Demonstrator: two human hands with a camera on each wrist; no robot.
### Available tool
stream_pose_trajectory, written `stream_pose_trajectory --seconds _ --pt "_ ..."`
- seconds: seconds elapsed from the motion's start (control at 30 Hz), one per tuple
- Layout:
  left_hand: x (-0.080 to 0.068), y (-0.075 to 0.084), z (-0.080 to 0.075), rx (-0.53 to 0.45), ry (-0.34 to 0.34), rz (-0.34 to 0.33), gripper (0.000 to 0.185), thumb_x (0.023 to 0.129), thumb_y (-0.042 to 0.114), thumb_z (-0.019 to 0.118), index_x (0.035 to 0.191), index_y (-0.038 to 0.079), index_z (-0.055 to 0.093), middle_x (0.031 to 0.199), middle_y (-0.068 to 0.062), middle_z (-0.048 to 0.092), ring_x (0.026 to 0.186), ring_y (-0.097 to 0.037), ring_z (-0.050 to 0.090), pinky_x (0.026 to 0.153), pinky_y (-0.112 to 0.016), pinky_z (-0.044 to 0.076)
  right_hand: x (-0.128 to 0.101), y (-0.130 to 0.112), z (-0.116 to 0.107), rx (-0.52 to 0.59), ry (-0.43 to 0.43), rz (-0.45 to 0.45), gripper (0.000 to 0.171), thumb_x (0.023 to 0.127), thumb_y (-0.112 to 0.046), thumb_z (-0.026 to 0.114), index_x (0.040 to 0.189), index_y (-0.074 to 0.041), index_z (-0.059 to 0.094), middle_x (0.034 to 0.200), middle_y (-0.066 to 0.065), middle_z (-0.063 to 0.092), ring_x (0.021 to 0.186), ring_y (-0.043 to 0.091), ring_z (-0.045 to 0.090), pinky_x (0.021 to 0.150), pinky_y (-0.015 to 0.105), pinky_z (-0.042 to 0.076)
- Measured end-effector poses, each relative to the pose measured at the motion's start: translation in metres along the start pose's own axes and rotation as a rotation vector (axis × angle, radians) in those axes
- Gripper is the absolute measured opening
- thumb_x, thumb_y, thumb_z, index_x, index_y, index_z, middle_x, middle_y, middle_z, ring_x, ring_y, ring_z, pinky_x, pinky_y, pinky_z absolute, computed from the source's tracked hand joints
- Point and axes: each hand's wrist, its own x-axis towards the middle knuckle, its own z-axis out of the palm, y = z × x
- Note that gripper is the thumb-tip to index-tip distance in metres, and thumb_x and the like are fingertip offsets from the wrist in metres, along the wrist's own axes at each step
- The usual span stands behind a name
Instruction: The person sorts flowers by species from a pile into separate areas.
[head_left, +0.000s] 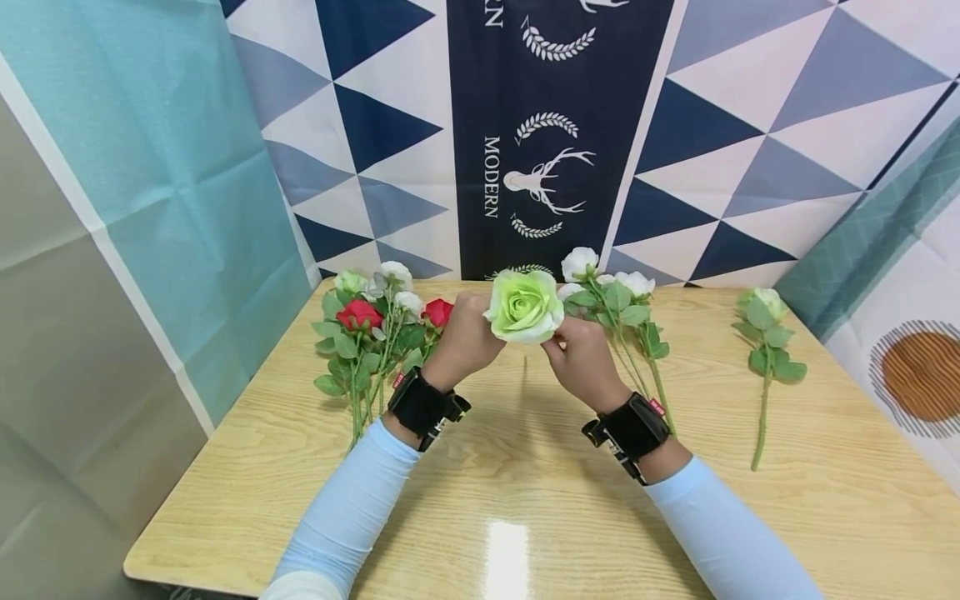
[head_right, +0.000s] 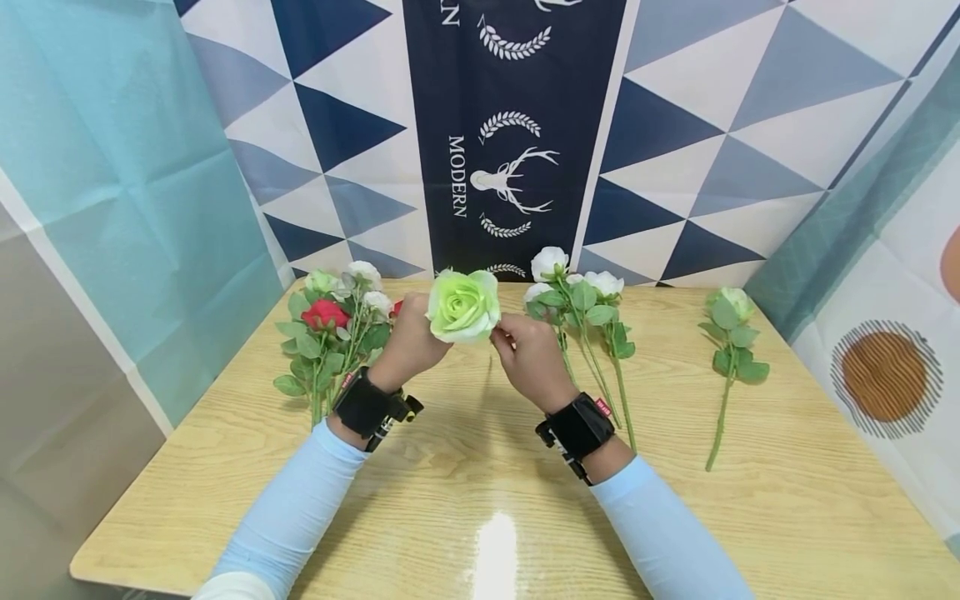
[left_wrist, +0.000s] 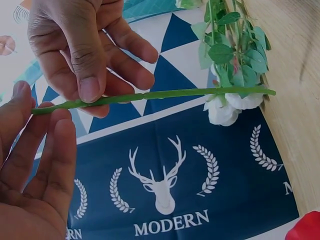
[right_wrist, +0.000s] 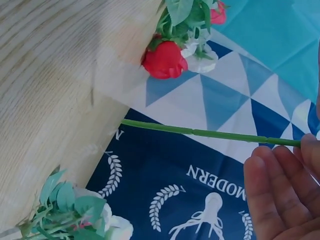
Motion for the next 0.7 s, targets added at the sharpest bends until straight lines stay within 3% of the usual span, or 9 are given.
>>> stream_pose_trajectory --seconds 0.17,0.37,0.43,0.53,0.7 --pt "0.0 0.001 -0.001 0.001 -0.006 -0.025 0.014 0.091 -0.006 0.068 0.103 -0.003 0.075 0.077 -0.012 0.072 0.064 -0.014 0.06 0.065 -0.028 0.051 0.001 -0.001 0.0 0.012 -0.019 0.004 0.015 0.092 0.004 0.073 0.106 0.0 0.076 0.089 0.014 0.075 0.075 0.024 0.073 0.066 0.039 0.06" --pt "0.002 0.0 -0.005 -0.056 0.076 -0.089 0.029 0.088 0.003 0.08 0.114 -0.002 0.07 0.101 -0.015 0.076 0.096 -0.023 0.074 0.083 -0.03 0.057 0.005 -0.008 0.0 0.039 -0.067 -0.001 0.015 0.099 -0.005 0.067 0.112 -0.001 0.073 0.101 0.011 0.076 0.087 0.021 0.073 0.068 0.035 0.06" --pt "0.003 0.0 -0.006 -0.124 0.096 -0.103 0.029 0.088 0.006 0.081 0.114 -0.001 0.071 0.1 -0.013 0.077 0.095 -0.022 0.075 0.081 -0.029 0.058 0.006 -0.012 -0.001 0.038 -0.08 -0.008 0.016 0.1 -0.006 0.066 0.114 -0.001 0.072 0.103 0.011 0.075 0.087 0.02 0.073 0.069 0.035 0.059" --pt "0.004 0.002 -0.009 -0.222 0.1 -0.123 0.024 0.089 0.008 0.08 0.111 0.0 0.073 0.095 -0.011 0.078 0.081 -0.019 0.075 0.072 -0.029 0.058 0.006 -0.016 -0.002 0.028 -0.097 -0.013 0.012 0.1 -0.006 0.066 0.11 -0.001 0.072 0.096 0.009 0.074 0.084 0.018 0.072 0.068 0.033 0.058" --pt "0.004 0.003 -0.013 -0.23 0.002 -0.213 0.019 0.094 0.015 0.077 0.106 0.001 0.078 0.096 -0.008 0.078 0.077 -0.014 0.073 0.069 -0.029 0.057 0.008 -0.024 -0.01 0.024 -0.107 -0.023 0.009 0.1 -0.004 0.066 0.106 -0.001 0.072 0.086 0.005 0.069 0.074 0.013 0.066 0.063 0.032 0.055"
